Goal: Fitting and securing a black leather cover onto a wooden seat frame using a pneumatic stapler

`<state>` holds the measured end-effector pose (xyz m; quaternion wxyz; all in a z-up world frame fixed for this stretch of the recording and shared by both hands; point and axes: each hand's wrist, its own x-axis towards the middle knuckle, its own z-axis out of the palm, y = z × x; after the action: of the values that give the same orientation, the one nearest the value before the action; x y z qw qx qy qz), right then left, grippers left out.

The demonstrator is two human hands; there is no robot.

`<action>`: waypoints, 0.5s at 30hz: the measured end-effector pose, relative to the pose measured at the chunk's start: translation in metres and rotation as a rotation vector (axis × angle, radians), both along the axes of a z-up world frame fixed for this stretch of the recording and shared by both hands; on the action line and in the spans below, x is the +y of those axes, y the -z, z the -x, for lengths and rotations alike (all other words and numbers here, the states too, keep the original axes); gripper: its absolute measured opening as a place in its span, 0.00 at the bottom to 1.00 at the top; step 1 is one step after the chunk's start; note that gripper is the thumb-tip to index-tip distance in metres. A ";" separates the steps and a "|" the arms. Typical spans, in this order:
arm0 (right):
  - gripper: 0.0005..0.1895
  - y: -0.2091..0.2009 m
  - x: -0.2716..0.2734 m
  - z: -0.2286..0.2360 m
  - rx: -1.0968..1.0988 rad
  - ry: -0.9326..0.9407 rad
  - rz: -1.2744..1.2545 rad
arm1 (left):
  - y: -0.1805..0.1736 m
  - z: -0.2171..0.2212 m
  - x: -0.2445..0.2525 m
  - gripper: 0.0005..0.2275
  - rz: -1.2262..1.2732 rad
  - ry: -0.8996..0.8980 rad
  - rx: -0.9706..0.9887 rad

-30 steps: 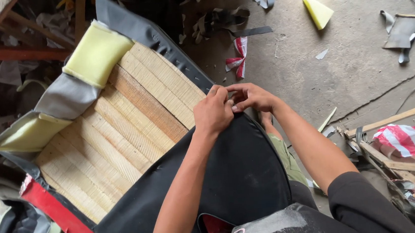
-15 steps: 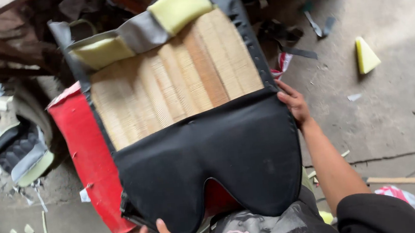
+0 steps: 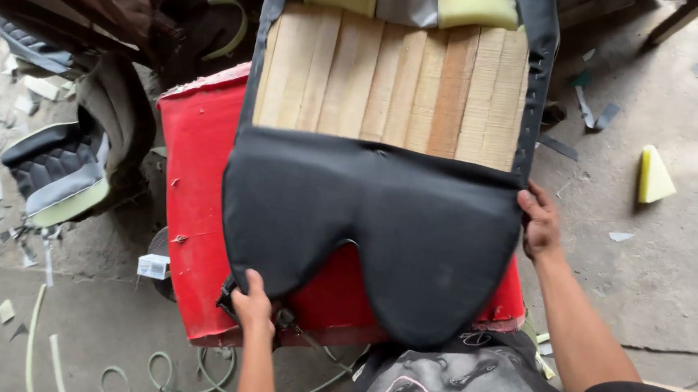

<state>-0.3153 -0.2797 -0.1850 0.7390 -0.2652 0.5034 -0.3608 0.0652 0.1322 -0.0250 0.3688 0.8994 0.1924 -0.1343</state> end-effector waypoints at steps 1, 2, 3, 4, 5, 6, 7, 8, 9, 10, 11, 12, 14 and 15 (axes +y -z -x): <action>0.26 -0.004 0.006 -0.006 0.010 0.009 0.007 | 0.015 -0.023 0.011 0.32 0.007 0.009 0.010; 0.27 -0.008 0.016 -0.006 0.160 -0.075 0.039 | 0.032 -0.043 0.022 0.25 0.175 -0.099 -0.067; 0.28 -0.012 0.024 -0.005 0.311 -0.159 0.067 | 0.049 -0.062 0.031 0.22 0.342 -0.210 -0.141; 0.28 -0.015 0.029 -0.009 0.323 -0.135 0.069 | 0.055 -0.063 0.050 0.22 0.348 -0.189 -0.124; 0.26 -0.018 0.031 -0.012 0.233 -0.089 0.024 | 0.060 -0.063 0.066 0.23 -0.032 -0.089 -0.162; 0.23 -0.021 0.034 -0.017 0.137 -0.026 -0.017 | 0.065 -0.074 0.077 0.25 -0.406 0.033 -0.212; 0.23 -0.021 0.030 -0.019 0.144 0.013 -0.012 | 0.057 -0.061 0.068 0.25 -0.393 0.072 -0.213; 0.24 -0.019 0.030 -0.019 0.145 -0.007 -0.009 | 0.048 -0.049 0.061 0.30 -0.358 0.080 -0.041; 0.24 -0.017 0.028 -0.017 0.147 -0.027 -0.007 | 0.038 -0.036 0.055 0.42 -0.329 0.087 0.133; 0.24 -0.020 0.026 -0.017 0.147 0.014 -0.005 | 0.040 -0.031 0.049 0.42 -0.327 0.128 0.126; 0.23 -0.022 0.023 -0.016 0.111 0.005 -0.022 | 0.043 -0.027 0.044 0.46 -0.329 0.133 0.093; 0.23 -0.024 0.025 -0.017 0.072 -0.010 -0.046 | 0.042 -0.022 0.045 0.50 -0.339 0.130 0.059; 0.23 -0.035 0.020 -0.016 0.074 -0.012 -0.054 | 0.040 -0.025 0.032 0.49 -0.266 0.056 0.084; 0.24 -0.041 0.018 -0.016 0.080 -0.049 -0.057 | 0.038 -0.025 0.028 0.49 -0.187 -0.051 0.117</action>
<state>-0.2990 -0.2621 -0.1442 0.7342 -0.2704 0.5359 -0.3174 0.0905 0.1606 -0.0634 0.2748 0.9153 0.2480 -0.1588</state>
